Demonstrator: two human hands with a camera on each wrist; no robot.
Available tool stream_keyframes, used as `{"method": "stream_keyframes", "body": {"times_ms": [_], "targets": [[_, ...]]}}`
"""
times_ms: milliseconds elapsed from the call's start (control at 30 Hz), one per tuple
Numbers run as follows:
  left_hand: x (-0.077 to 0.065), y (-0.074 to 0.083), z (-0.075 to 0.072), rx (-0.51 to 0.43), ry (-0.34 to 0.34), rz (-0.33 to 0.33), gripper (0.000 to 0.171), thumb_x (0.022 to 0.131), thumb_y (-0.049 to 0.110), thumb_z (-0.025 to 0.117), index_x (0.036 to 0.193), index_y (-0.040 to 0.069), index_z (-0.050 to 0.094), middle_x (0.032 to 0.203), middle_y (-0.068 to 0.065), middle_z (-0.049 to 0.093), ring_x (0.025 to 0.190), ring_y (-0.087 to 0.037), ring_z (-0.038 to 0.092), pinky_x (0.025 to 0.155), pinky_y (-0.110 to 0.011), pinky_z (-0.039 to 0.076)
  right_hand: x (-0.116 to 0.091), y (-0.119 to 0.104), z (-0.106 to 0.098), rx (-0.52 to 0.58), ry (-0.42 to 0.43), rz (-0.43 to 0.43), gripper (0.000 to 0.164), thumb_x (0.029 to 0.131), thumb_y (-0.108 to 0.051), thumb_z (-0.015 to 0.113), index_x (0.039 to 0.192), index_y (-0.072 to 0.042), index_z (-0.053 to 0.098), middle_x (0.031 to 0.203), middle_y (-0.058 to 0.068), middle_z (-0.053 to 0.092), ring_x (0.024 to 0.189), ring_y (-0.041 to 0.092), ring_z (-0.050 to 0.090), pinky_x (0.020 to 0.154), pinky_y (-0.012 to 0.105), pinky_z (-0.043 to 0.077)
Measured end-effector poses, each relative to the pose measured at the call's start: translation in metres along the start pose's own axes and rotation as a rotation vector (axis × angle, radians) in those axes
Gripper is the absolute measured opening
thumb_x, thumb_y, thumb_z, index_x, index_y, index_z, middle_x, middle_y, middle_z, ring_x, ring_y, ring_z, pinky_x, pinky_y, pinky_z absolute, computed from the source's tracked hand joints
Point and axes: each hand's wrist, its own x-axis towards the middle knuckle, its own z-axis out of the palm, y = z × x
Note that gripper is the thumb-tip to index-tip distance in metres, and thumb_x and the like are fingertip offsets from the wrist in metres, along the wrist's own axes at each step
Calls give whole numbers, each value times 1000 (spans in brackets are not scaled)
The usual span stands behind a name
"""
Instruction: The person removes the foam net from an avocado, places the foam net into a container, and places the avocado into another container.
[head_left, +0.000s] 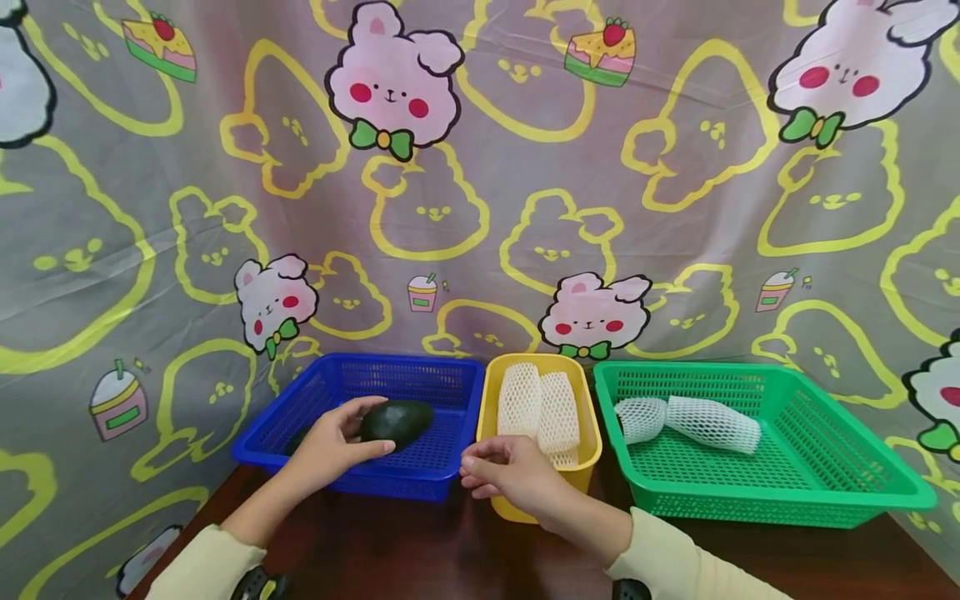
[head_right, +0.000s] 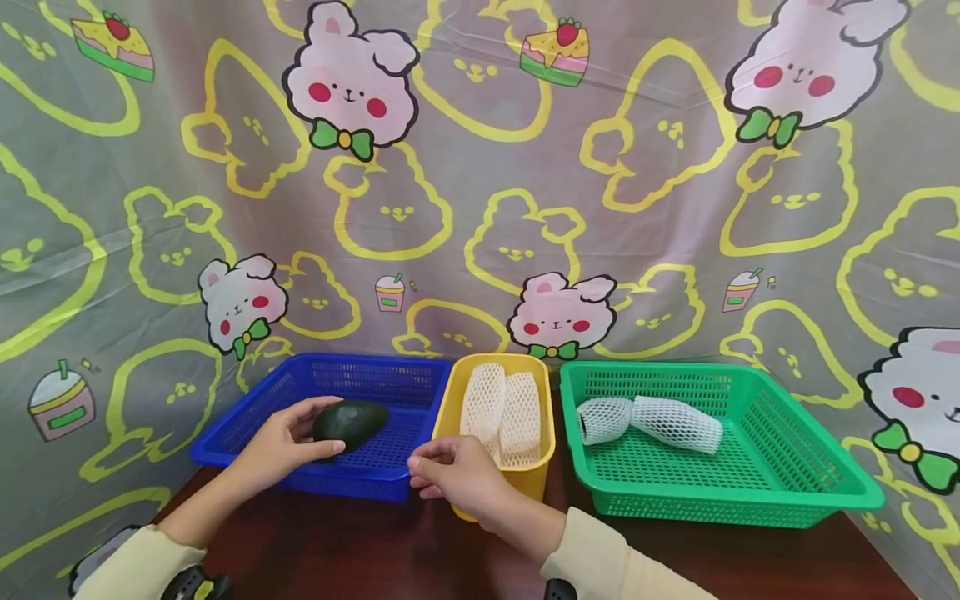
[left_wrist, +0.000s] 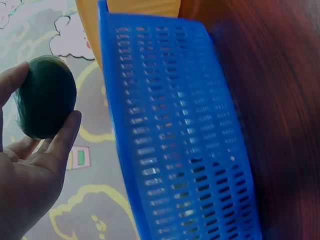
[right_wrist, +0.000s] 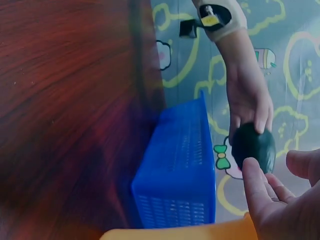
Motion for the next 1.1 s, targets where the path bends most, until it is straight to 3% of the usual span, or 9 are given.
{"method": "stream_keyframes", "body": {"times_ms": [133,367,733,1100], "targets": [[6,-8,-4,39,19,-14,63,81,22,80,134,2,52,128,-21,57,109,-32,62,77,-34,55,0,5,9,21,-19,-30,26,95,-8,63,109,13,61,93,16,68,85,26,68,74,37,57],[17,-22,-8,115,43,-51,67,81,25,80,135,-1,50,130,-23,55,111,-35,60,80,-42,54,4,27,24,36,-32,-6,22,94,-6,63,106,13,63,88,15,68,82,29,68,70,37,57],[33,-42,-5,312,55,-93,69,75,33,83,129,1,54,118,-16,62,99,-29,61,77,-43,52,14,54,41,69,24,32,21,94,-6,62,97,14,62,78,12,66,73,26,68,66,38,58],[47,-52,-1,361,28,-108,68,74,27,85,128,-1,54,118,-19,61,100,-32,59,79,-47,50,23,59,49,187,101,83,25,99,-15,56,96,9,56,81,14,67,70,19,66,68,37,57]]}}
